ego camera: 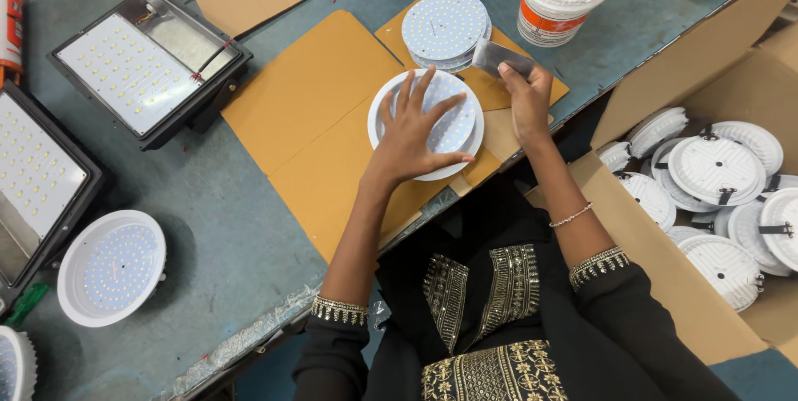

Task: The person cleans the interior of white circular LED light fixtures using a small abrasive pad. They wipe the inside surface of each fixture, occasionally dipping the pad into a container of white powder, and then place the cleaned items into a cardboard box.

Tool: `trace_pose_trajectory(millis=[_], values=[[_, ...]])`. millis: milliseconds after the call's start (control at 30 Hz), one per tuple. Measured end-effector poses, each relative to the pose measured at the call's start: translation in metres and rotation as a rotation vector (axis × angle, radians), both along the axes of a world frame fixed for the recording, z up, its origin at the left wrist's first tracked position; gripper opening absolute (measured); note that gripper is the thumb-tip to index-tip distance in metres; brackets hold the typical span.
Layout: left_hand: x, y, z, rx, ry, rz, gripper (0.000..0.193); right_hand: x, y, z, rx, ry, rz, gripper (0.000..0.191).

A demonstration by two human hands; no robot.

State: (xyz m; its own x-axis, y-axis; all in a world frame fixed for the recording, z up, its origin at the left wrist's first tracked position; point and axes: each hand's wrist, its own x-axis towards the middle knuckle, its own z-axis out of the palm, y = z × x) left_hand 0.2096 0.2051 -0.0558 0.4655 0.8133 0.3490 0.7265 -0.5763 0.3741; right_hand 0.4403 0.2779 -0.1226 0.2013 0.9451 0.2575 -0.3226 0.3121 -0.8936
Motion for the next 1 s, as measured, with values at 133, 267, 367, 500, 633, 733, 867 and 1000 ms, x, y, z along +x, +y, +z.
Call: trace_pose_trajectory(millis=[133, 267, 367, 500, 633, 733, 867, 1000], values=[[0.0, 0.004, -0.004, -0.034, 0.094, 0.057, 0.084, 0.0, 0.002, -0.001, 0.033, 0.033, 0.023, 0.012], [-0.01, 0.013, -0.007, -0.077, -0.034, 0.372, 0.093, -0.001, -0.003, 0.006, -0.002, 0.069, 0.046, 0.014], [-0.029, 0.022, -0.011, -0.324, -0.292, 0.479, 0.108, 0.0, -0.006, 0.013, 0.017, 0.021, 0.062, 0.015], [-0.051, 0.038, -0.023, -0.487, -0.569, 0.341, 0.078, 0.003, -0.002, 0.012, 0.008, 0.004, 0.037, 0.016], [-0.06, 0.051, -0.027, -0.688, -0.605, 0.265, 0.056, 0.002, 0.011, 0.006, -0.039, -0.006, -0.032, 0.021], [-0.063, 0.049, -0.022, -0.685, -0.745, 0.231, 0.056, 0.001, 0.018, 0.005, -0.022, 0.136, 0.046, 0.025], [-0.075, 0.04, -0.009, -0.731, -0.813, 0.245, 0.055, 0.004, 0.023, 0.005, 0.057, 0.096, 0.111, 0.022], [-0.103, -0.001, -0.001, -0.647, -1.31, 0.171, 0.056, 0.005, 0.025, 0.007, 0.043, 0.086, 0.136, 0.02]])
